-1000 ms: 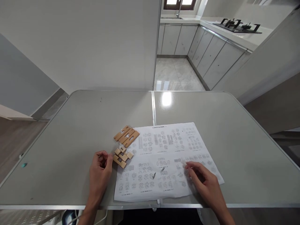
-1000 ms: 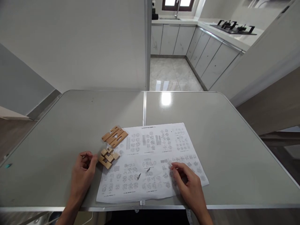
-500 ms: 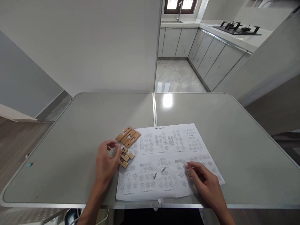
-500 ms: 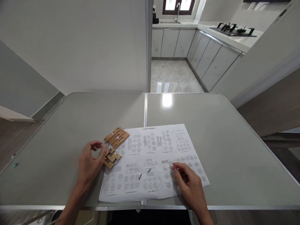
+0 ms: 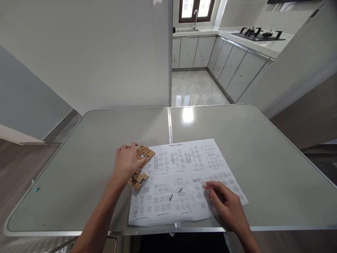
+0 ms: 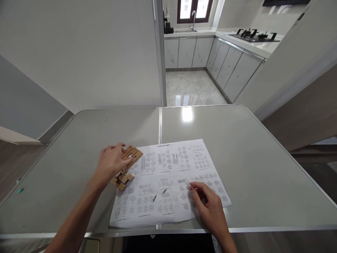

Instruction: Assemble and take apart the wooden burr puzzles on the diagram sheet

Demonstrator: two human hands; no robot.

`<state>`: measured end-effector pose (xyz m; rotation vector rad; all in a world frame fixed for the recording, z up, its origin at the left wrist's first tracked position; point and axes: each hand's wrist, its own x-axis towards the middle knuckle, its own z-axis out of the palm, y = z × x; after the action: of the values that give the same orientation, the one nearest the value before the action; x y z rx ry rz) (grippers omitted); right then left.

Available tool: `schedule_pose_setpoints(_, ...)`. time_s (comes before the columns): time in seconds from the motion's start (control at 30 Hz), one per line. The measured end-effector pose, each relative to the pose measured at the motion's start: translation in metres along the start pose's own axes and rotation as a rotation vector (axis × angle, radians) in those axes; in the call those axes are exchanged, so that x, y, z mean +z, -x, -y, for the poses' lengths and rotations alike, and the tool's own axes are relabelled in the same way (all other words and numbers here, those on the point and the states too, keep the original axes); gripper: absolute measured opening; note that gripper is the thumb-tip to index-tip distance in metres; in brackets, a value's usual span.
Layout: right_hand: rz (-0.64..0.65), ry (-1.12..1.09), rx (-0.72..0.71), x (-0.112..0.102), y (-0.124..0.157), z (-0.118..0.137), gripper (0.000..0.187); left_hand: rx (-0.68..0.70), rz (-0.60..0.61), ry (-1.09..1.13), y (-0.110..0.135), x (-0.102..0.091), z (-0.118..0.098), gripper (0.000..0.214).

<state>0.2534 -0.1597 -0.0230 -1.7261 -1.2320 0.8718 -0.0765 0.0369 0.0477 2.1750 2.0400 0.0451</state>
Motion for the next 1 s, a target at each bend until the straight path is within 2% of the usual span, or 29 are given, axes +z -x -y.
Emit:
schedule_pose_setpoints(0.1, 0.015, 0.004, -0.016, -0.002, -0.001, -0.004, 0.036, 0.028, 0.051, -0.102, -0.008, -0.004, -0.004, 0.055)
schedule_pose_setpoints(0.3, 0.049, 0.020, -0.036, -0.005, -0.004, -0.009, 0.034, 0.092, 0.057, -0.187, -0.016, -0.009, -0.013, 0.038)
schedule_pose_setpoints(0.63, -0.007, -0.008, -0.023, 0.001, -0.002, 0.003, 0.039, 0.141, 0.048, -0.201, -0.020, -0.011, -0.021, 0.035)
schedule_pose_setpoints(1.0, -0.023, -0.022, -0.016, 0.003, -0.002, -0.001, 0.038, 0.163, 0.034, -0.131, -0.023, -0.008, -0.026, 0.035)
